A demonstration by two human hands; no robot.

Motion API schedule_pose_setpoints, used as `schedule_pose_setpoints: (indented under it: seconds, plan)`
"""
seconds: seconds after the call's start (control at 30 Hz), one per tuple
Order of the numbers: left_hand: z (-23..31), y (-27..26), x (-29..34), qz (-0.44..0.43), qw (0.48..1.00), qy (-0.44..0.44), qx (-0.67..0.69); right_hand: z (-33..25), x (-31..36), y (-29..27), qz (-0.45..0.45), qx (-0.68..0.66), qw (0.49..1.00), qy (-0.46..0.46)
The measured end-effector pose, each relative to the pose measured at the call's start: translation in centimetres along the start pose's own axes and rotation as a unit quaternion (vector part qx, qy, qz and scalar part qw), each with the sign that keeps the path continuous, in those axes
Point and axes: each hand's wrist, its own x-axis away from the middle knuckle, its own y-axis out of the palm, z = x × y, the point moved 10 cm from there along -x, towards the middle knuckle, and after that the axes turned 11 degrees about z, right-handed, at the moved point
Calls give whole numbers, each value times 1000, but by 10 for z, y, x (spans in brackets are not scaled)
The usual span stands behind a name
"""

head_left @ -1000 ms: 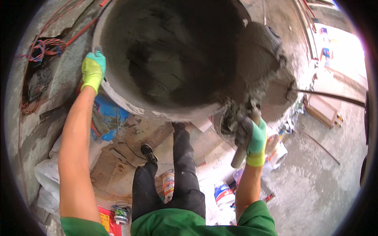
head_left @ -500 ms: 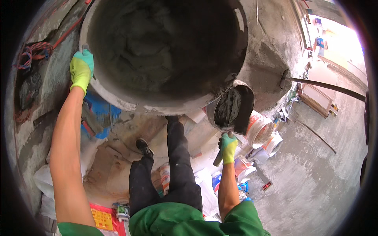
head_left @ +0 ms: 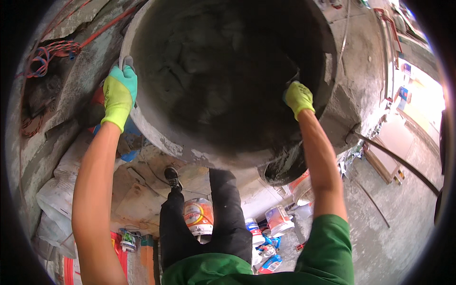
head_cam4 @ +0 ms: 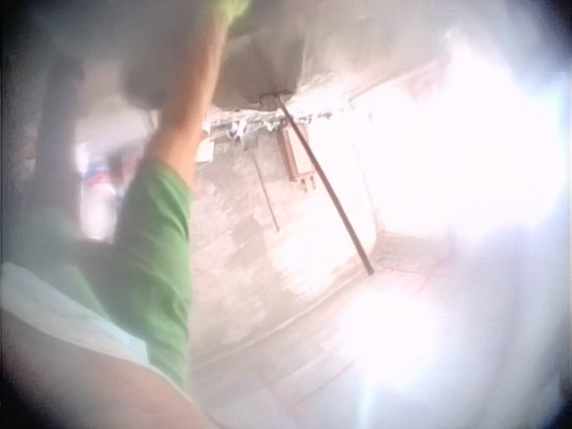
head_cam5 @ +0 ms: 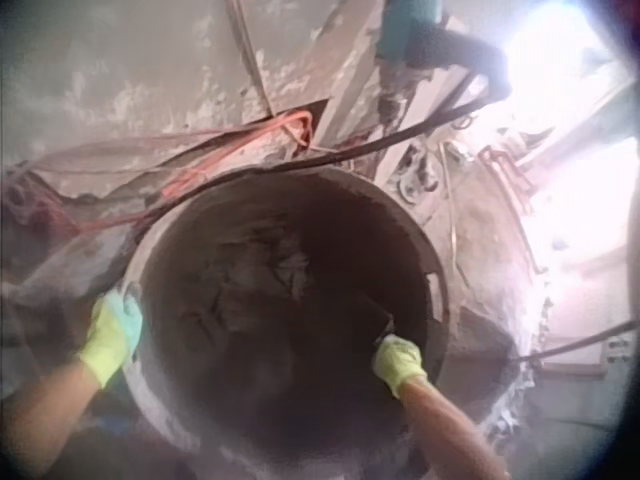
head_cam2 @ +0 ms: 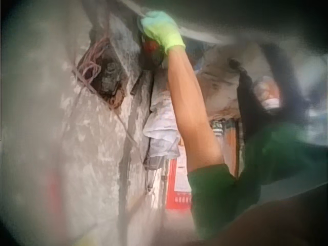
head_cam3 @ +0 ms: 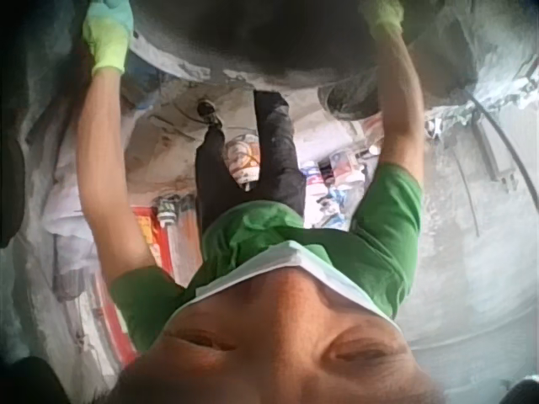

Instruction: The person mixes cement in a bucket using a trowel, then scoops the mixture into a smaller bucket. They carry the bucket to a tiled floor area and apply the cement between tiles using a trowel.

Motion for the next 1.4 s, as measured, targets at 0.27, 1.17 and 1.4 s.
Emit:
schedule_pose_setpoints:
  seconds: [0.27, 1.17, 1.4]
  plan:
    - [-11, 1, 3, 14, 999, -32, 29, -96, -27, 241, -57, -707, 656, 260]
    - [-6, 4, -4, 27, 1000, 14, -6, -118, 28, 7, -186, -902, 340, 189]
    - [-3, 10, -10, 15, 999, 52, 2, -62, 191, -91, -56, -844, 473, 246]
